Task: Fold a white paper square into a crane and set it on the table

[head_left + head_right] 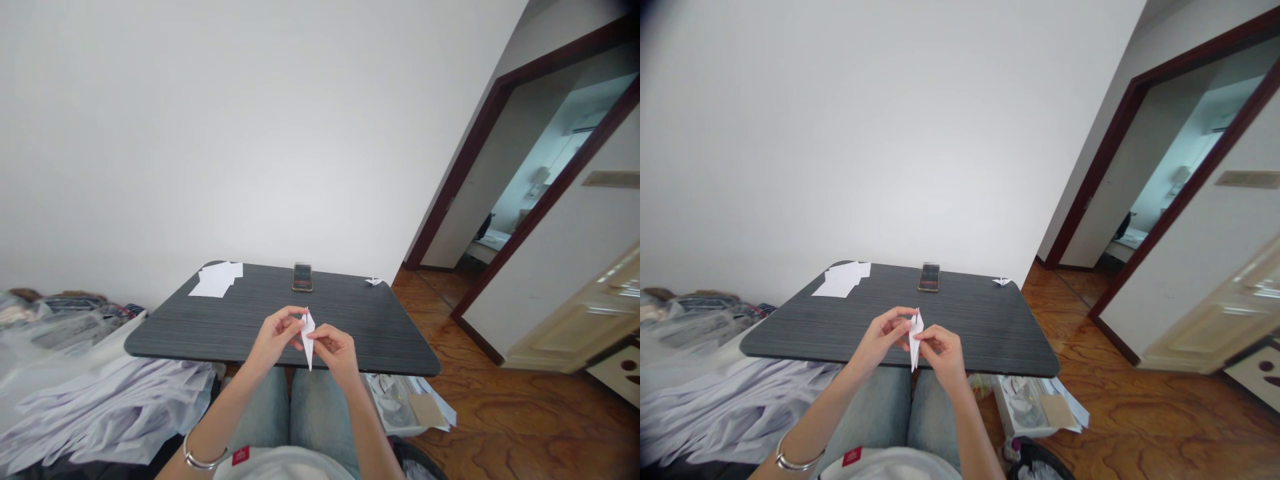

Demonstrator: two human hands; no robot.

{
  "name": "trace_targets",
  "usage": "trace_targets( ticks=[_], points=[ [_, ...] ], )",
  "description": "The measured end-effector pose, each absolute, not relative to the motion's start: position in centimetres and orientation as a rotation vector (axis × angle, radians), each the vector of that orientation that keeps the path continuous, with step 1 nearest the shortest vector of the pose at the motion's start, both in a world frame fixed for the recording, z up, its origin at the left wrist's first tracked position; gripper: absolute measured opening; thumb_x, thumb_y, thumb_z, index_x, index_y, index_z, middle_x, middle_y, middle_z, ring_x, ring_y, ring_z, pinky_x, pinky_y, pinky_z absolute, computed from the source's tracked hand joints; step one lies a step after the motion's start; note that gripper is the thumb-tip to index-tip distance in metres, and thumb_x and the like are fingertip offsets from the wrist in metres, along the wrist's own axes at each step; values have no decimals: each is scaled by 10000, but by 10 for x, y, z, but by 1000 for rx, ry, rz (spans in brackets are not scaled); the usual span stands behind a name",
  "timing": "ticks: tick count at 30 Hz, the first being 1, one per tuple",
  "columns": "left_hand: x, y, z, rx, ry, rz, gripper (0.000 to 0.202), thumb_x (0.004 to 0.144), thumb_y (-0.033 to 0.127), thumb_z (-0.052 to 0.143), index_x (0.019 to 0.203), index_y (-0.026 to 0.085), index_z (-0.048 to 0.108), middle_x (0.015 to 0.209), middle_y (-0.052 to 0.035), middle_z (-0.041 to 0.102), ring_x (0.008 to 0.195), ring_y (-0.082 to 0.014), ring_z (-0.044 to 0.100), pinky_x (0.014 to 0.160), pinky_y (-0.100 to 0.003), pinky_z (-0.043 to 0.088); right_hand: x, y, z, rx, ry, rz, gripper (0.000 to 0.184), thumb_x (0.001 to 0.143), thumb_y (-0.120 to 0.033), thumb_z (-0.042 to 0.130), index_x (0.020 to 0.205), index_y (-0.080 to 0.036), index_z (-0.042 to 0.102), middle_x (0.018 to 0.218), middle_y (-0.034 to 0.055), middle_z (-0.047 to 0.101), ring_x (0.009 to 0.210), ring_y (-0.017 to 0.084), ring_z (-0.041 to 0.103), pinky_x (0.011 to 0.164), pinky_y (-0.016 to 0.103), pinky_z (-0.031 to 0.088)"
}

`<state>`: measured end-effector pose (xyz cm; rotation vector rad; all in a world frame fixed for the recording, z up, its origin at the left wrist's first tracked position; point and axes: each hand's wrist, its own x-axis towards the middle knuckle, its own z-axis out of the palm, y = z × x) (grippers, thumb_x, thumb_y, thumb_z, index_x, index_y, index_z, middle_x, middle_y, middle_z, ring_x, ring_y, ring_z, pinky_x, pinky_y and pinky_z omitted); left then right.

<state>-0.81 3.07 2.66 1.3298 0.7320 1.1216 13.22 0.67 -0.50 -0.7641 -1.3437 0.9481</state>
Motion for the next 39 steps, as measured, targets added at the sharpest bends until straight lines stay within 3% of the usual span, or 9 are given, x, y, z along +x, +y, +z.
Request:
trace_targets(
  ticks=[4, 7, 23, 27, 33, 39],
  points=[
    [-13, 28, 26, 1522, 701, 1189, 210, 725, 278, 589, 873, 140, 643, 811, -60, 644, 752, -168, 600, 640, -265, 510, 133, 6, -2, -779, -1286, 824, 48, 702, -202, 600, 695, -198, 647, 658, 8, 572, 564, 128, 549, 471, 224, 473],
    [-16, 26, 27, 1727, 667, 1197, 138, 700, 229, 618, 792, 141, 671, 832, -74, 641, 799, -181, 594, 713, -281, 489, 134, 6, 1, -766, -1276, 821, 49, 702, -172, 602, 699, -199, 642, 665, 7, 579, 587, 131, 548, 502, 231, 469],
    [-18, 28, 27, 2022, 751, 1342, 91, 716, 231, 605, 713, 170, 672, 707, -63, 653, 675, -168, 601, 648, -271, 471, 131, 1, 3, -827, -1338, 832, 46, 716, -194, 601, 762, -194, 600, 659, 12, 632, 596, 152, 606, 555, 260, 497],
    [-17, 26, 28, 2030, 743, 1349, 89, 709, 239, 611, 705, 175, 673, 708, -62, 660, 674, -173, 604, 654, -275, 469, 130, 2, 2, -819, -1308, 829, 62, 719, -190, 593, 780, -193, 592, 672, 17, 642, 617, 162, 622, 560, 264, 502],
    [-18, 26, 28, 1977, 721, 1314, 155, 719, 245, 598, 832, 161, 662, 794, -83, 659, 729, -185, 609, 675, -280, 474, 131, 0, 2, -859, -1346, 726, 13, 709, -194, 611, 700, -186, 611, 639, 19, 660, 586, 168, 632, 555, 265, 496],
    [-19, 24, 30, 2020, 725, 1344, 122, 749, 228, 560, 750, 175, 669, 746, -70, 660, 713, -180, 599, 675, -278, 455, 129, -3, 4, -890, -1370, 730, 67, 719, -260, 611, 728, -196, 593, 616, 22, 675, 538, 164, 628, 524, 264, 494]
  ],
)
